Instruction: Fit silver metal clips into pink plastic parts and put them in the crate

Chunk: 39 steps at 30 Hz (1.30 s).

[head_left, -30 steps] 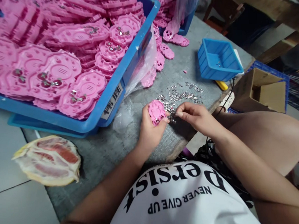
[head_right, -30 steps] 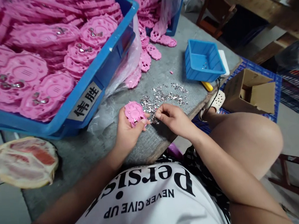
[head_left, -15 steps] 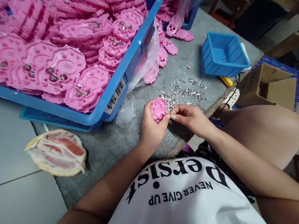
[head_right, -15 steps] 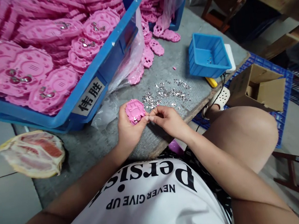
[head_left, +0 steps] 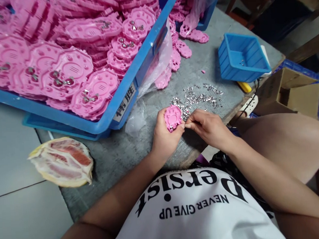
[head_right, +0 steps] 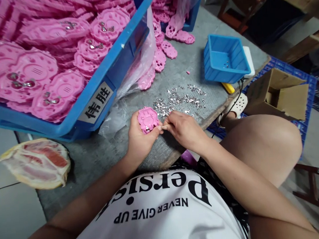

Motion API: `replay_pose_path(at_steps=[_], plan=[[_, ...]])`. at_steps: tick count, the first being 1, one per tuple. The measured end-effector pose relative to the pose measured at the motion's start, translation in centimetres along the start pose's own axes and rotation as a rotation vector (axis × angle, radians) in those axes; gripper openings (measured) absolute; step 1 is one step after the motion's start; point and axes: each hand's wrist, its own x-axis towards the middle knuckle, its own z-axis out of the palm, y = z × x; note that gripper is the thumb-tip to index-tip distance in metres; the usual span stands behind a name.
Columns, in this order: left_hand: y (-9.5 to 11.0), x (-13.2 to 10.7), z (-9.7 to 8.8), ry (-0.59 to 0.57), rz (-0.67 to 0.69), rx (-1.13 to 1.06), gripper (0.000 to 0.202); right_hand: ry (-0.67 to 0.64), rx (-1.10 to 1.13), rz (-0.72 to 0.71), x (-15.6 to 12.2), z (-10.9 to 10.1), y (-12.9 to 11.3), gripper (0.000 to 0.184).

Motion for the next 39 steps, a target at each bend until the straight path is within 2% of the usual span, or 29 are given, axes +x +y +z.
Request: replay_pose_path(at_steps=[7,12,18,21,25,29,34,36,39], plan=[[0.7,0.1,-0.2,-0.128,0.052,0.036,0.057,-0.216,-0.27,-0.122,0.0,-1.9,-0.1,0.013],[1.2,0.1,-0.2,-0.17,0.006,0.027,0.06,-0.229,-0.381,-0.209,-0.1,-2.0,0.0,0.021],[1.9,0.3,-0.3,-0.218,-0.086,0.017,0.056,-0.245,-0.364,-0.254,-0.2,-2.2,-0.2,0.021],[2.0,0.5,-0.2,-0.166,-0.13,-0.055,0.055,-0.207,-0.27,-0.234,-0.2,-2.1,-0.2,0.017],[2.0,0.5,0.1,-0.114,-0.247,-0.267,0.052,-0.077,0.002,-0.125,-0.2,-1.1,-0.1,0.015],[2.4,0.5,0.2,-0.087,-0.368,-0.43,0.047,0.084,0.279,0.079,-0.2,0.8,-0.3,0.032],[2.6,0.4,0.4,-0.034,-0.391,-0.518,0.049,0.183,0.567,0.241,-0.3,2.8,-0.5,0.041],[2.7,0.4,0.3,-0.058,-0.406,-0.537,0.051,0.194,0.586,0.256,-0.3,3.0,-0.5,0.04],[3.1,0.6,0.0,-0.184,-0.443,-0.617,0.05,0.228,0.46,0.192,-0.2,2.2,-0.3,0.035]])
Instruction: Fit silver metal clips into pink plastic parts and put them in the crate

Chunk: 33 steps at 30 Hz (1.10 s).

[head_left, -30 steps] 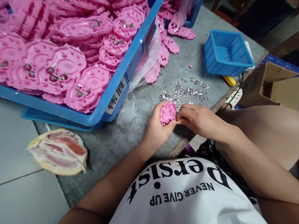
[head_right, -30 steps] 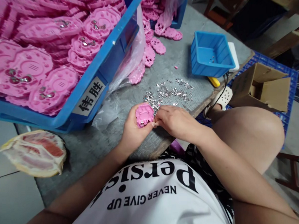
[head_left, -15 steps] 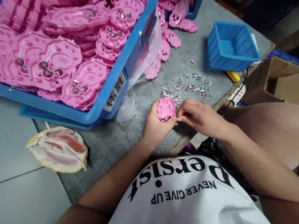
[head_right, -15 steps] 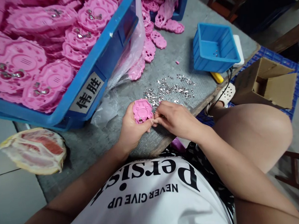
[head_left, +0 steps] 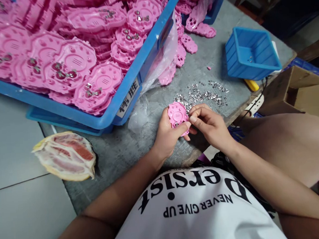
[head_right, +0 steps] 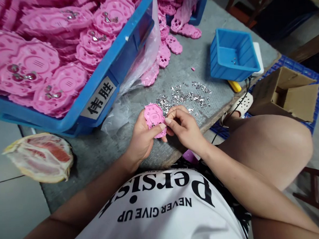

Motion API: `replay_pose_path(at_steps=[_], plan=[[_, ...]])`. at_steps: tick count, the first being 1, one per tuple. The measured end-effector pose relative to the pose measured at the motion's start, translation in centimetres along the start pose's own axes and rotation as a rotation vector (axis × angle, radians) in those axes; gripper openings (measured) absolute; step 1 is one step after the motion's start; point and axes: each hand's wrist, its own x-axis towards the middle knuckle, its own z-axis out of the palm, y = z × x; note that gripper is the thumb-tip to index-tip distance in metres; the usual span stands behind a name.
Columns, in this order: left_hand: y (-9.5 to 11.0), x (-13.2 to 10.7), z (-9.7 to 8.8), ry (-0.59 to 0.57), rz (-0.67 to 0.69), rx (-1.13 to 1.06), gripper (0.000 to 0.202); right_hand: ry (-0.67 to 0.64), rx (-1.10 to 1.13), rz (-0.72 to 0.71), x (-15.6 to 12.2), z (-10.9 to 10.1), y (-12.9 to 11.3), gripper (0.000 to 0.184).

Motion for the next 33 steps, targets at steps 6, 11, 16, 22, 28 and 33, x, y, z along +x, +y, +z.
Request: replay_pose_path(at_steps=[6,11,16,22,28,33], plan=[[0.7,0.2,-0.4,-0.204,-0.111,-0.127,0.056,-0.067,-0.362,-0.191,0.5,-1.8,-0.8,0.024],[0.3,0.2,-0.7,-0.235,-0.155,-0.095,0.058,-0.17,-0.473,-0.192,0.4,-2.1,-0.8,0.022],[0.2,0.1,-0.7,-0.242,-0.156,-0.06,0.059,-0.216,-0.491,-0.22,0.5,-2.1,-0.6,0.02],[0.1,0.2,-0.8,-0.262,-0.161,-0.061,0.058,-0.247,-0.492,-0.24,0.7,-2.0,-0.3,0.019],[0.0,0.1,-0.8,-0.274,-0.187,-0.057,0.059,-0.315,-0.504,-0.218,0.9,-2.2,-0.4,0.022],[-0.2,0.1,-0.8,-0.281,-0.195,-0.037,0.061,-0.356,-0.502,-0.216,1.0,-2.5,-0.4,0.027]])
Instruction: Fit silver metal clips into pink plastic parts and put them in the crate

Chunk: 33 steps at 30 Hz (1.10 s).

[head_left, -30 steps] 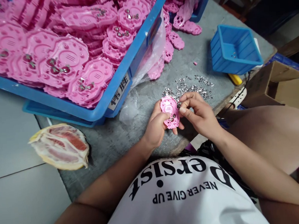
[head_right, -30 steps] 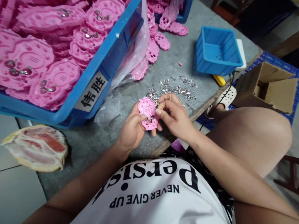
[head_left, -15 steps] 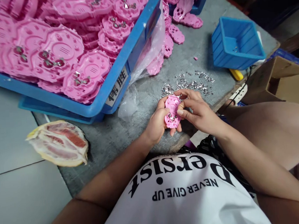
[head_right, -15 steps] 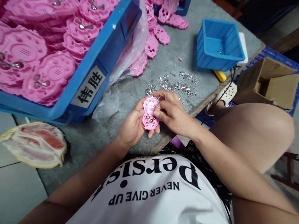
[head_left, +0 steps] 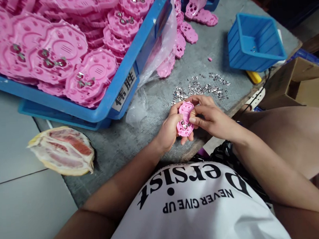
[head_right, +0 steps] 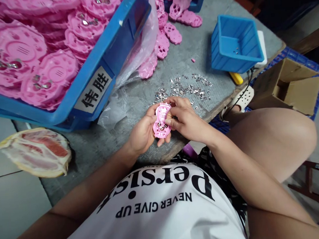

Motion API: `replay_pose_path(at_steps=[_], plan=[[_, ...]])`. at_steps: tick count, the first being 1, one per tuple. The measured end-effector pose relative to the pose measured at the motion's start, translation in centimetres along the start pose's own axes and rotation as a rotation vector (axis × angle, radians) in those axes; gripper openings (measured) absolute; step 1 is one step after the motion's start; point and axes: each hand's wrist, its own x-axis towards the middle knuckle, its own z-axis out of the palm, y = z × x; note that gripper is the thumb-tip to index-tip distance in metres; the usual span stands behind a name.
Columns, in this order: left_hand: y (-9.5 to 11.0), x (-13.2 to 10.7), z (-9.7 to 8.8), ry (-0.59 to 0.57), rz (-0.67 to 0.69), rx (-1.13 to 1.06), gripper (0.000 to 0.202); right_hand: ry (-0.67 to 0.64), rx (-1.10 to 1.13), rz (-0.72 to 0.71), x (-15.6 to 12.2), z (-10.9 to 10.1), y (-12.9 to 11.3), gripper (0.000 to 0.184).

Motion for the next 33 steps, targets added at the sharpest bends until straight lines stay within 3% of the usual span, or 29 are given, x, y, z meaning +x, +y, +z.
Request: replay_pose_path(at_steps=[9,18,21,27,33], plan=[[-0.4,0.2,0.0,-0.018,-0.017,0.061,0.058,-0.041,-0.008,0.043,0.0,0.1,0.1,0.023],[0.5,0.0,0.1,-0.013,-0.018,-0.059,0.053,0.103,0.427,0.251,-0.4,-0.3,-0.6,0.033],[0.7,-0.1,0.3,0.0,-0.024,-0.006,0.05,0.185,0.411,0.283,-0.5,-0.8,-0.9,0.024],[0.2,-0.2,0.1,0.027,0.02,0.056,0.046,0.223,0.402,0.288,-0.6,-1.0,-0.9,0.017],[0.6,-0.4,0.2,0.055,0.041,0.071,0.045,0.254,0.409,0.3,-0.7,-0.8,-1.2,0.026]])
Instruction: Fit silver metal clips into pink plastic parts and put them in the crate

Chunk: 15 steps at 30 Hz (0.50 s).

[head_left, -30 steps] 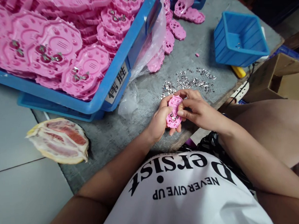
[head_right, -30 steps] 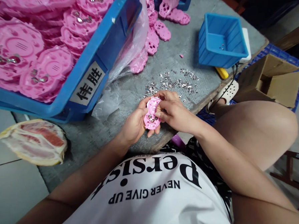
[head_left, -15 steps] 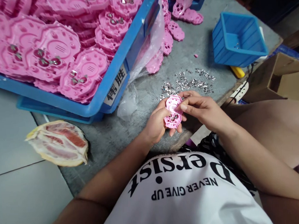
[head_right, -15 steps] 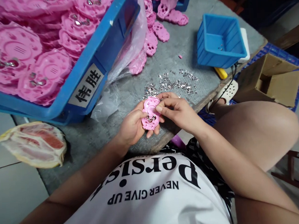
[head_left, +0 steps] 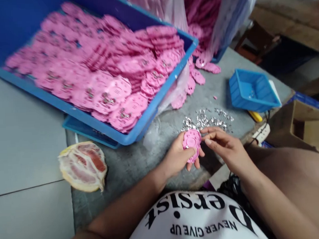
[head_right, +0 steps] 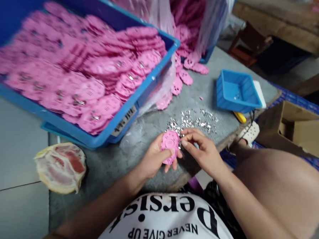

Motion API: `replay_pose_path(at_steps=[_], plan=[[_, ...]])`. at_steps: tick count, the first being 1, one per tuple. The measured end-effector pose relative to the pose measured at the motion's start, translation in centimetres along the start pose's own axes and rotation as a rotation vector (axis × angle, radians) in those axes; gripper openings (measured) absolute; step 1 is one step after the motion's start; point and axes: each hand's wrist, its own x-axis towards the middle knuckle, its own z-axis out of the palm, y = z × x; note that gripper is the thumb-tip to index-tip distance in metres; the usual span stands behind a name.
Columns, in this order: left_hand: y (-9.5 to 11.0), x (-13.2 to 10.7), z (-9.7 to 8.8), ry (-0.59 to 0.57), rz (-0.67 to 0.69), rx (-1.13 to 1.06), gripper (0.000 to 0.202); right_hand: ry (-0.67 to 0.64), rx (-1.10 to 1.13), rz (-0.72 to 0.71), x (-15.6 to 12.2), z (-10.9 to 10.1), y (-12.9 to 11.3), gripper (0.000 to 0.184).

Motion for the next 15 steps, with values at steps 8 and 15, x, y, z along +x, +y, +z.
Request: replay_pose_path(at_steps=[8,15], plan=[[-0.6,0.8,-0.6,0.193,0.203,-0.124,0.046,-0.101,0.076,0.115,0.8,1.6,0.3,0.041],[-1.6,0.9,-0.2,0.024,0.291,-0.347,0.077,-0.103,-0.383,-0.041,1.6,2.3,0.1,0.056]])
